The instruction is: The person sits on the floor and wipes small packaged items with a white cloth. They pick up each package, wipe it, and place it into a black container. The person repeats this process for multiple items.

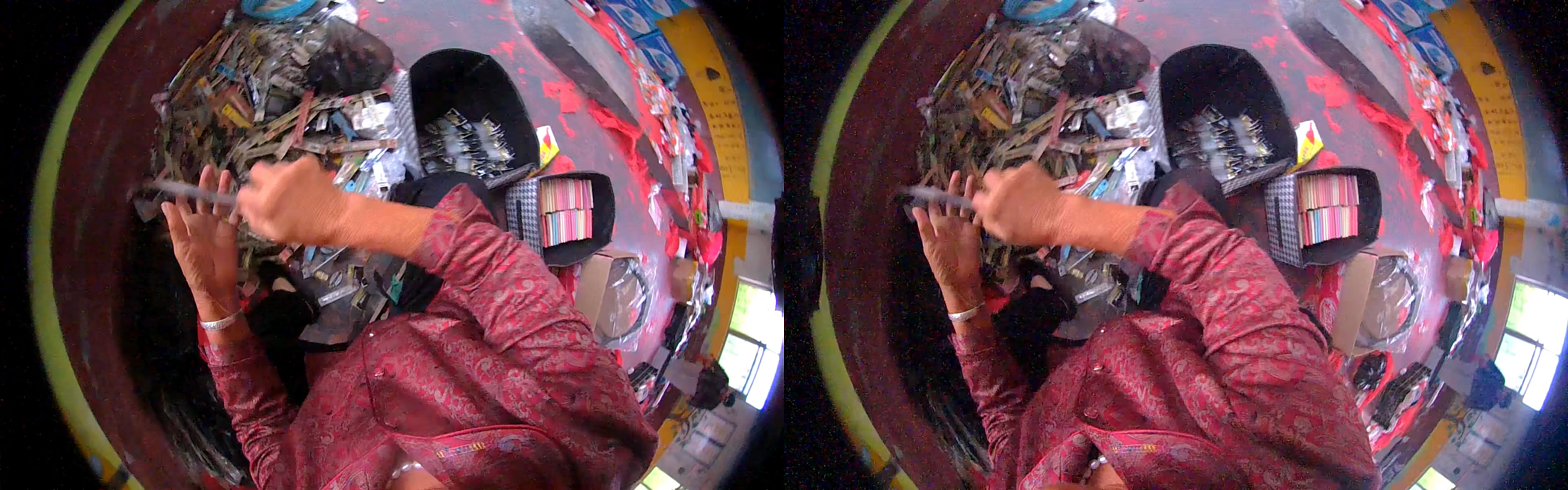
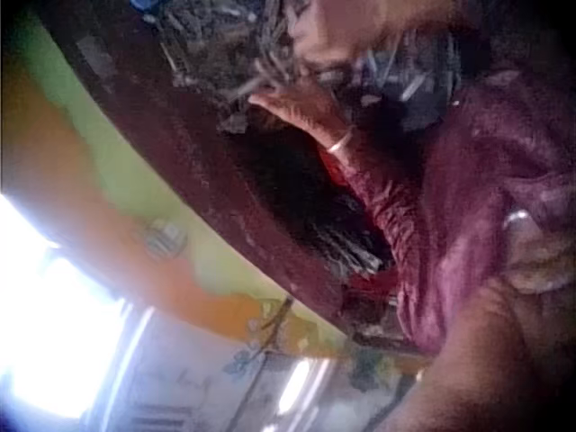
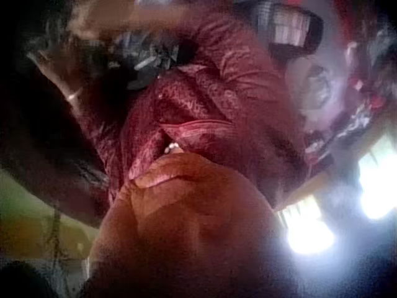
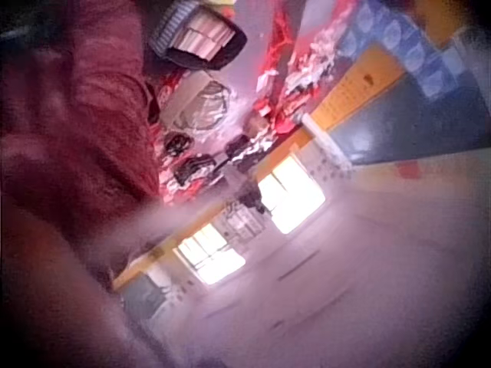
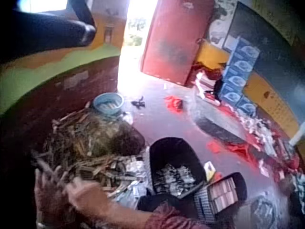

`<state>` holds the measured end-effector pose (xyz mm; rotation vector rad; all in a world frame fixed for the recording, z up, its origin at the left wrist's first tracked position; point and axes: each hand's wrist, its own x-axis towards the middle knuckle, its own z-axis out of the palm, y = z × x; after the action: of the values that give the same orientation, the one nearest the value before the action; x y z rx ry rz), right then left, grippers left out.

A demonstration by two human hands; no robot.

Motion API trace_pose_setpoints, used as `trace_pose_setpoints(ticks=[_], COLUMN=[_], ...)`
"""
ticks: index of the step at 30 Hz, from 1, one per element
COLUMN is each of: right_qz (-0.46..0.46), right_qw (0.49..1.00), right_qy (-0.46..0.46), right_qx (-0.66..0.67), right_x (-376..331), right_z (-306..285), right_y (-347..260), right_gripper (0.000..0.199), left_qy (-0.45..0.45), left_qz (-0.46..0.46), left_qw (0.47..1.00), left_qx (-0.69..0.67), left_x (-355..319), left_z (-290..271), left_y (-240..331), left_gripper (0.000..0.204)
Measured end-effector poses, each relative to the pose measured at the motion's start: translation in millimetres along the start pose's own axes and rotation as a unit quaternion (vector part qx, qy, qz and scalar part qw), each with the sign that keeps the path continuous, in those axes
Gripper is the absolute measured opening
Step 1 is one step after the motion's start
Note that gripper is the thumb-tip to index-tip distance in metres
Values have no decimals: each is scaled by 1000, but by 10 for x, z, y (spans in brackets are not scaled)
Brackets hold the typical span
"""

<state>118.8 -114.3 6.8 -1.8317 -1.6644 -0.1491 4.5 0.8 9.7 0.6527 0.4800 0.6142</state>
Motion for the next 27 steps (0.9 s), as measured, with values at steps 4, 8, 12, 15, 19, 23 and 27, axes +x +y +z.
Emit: trace_pose_setpoints(ticks=[4, 8, 12, 15, 19, 23, 27], right_qz=[-137, -97, -17, 192, 186, 141, 22], right_qw=[987, 988, 970, 904, 942, 960, 942], right_qy=[-8, -109, -59, 122, 187, 59, -126], right_qx=[-82, 54, 234, 362, 210, 235, 312], right_x=[-119, -125, -2, 212, 246, 124, -11], right_z=[191, 4, -230, -239, 79, 133, -83], right_y=[-225, -201, -13, 61, -25, -210, -233], right_gripper=[13, 21, 24, 19, 18, 16, 16], left_qy=[10, -49, -10, 2, -31, -129, -164], left_qz=[-33, -67, -86, -181, -164, -109, -74], left_qw=[995, 996, 996, 983, 981, 976, 955], left_qx=[97, 17, -16, -35, -101, -138, -235], left_x=[111, 135, 125, 25, 0, 44, 4], left_z=[44, -81, -99, 82, 81, -22, -59], left_y=[-151, -121, -69, -156, -383, -290, -122], left_gripper=[57, 53, 53, 49, 45, 58, 59])
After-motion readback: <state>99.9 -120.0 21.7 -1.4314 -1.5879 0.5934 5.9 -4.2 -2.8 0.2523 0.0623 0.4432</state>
